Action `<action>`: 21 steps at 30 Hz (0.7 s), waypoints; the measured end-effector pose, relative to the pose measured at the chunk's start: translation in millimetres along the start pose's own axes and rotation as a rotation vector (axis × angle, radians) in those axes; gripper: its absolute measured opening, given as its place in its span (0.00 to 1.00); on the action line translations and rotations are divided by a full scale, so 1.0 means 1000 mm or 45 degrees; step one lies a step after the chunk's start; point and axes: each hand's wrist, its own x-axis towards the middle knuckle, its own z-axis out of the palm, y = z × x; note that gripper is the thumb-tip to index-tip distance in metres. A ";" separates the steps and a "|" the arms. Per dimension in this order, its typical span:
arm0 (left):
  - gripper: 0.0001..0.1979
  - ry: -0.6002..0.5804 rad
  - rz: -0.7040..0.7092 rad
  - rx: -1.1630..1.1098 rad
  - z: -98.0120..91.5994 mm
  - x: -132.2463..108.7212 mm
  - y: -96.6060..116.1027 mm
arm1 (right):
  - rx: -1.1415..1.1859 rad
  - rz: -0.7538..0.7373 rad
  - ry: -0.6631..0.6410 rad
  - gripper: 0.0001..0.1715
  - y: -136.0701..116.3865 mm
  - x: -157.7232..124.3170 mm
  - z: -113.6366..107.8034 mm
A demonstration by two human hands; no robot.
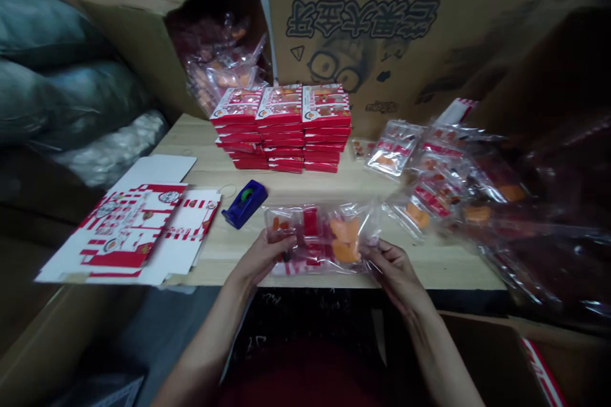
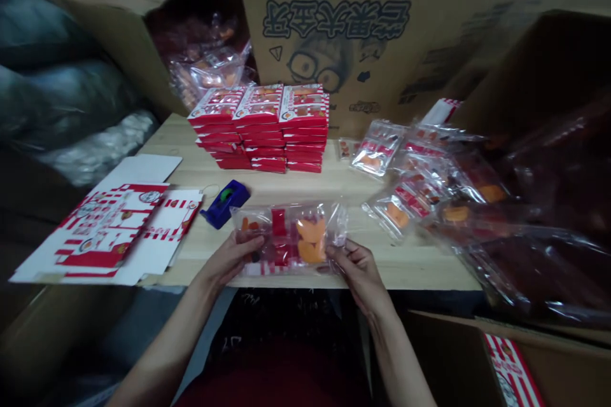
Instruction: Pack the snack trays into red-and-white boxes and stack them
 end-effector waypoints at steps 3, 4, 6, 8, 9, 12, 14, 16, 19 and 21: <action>0.19 0.288 0.035 -0.136 -0.032 -0.038 0.002 | -0.219 -0.113 -0.220 0.21 0.003 0.012 0.009; 0.19 0.402 0.065 -0.169 -0.043 -0.052 0.004 | -0.340 -0.201 -0.314 0.25 0.003 0.018 0.012; 0.21 0.619 0.154 -0.236 -0.065 -0.078 0.008 | -0.673 -0.404 -0.495 0.40 0.003 0.034 0.019; 0.23 0.826 0.257 -0.296 -0.082 -0.100 0.007 | -1.103 -0.535 -0.634 0.55 0.007 0.052 0.031; 0.23 0.935 0.303 -0.320 -0.087 -0.108 0.005 | -1.320 -0.552 -0.694 0.63 0.012 0.062 0.038; 0.23 1.135 0.357 -0.353 -0.094 -0.120 -0.012 | -1.815 -0.514 -0.853 0.77 0.031 0.089 0.058; 0.24 1.149 0.323 -0.370 -0.092 -0.118 -0.028 | -1.964 -0.465 -0.945 0.81 0.043 0.102 0.067; 0.26 1.150 0.295 -0.385 -0.088 -0.112 -0.043 | -1.983 -0.444 -1.007 0.81 0.052 0.108 0.070; 0.27 1.120 0.239 -0.361 -0.084 -0.104 -0.058 | -1.895 -0.525 -0.989 0.80 0.061 0.108 0.068; 0.28 1.025 0.127 -0.305 -0.087 -0.103 -0.062 | -1.825 -0.606 -0.930 0.78 0.065 0.105 0.065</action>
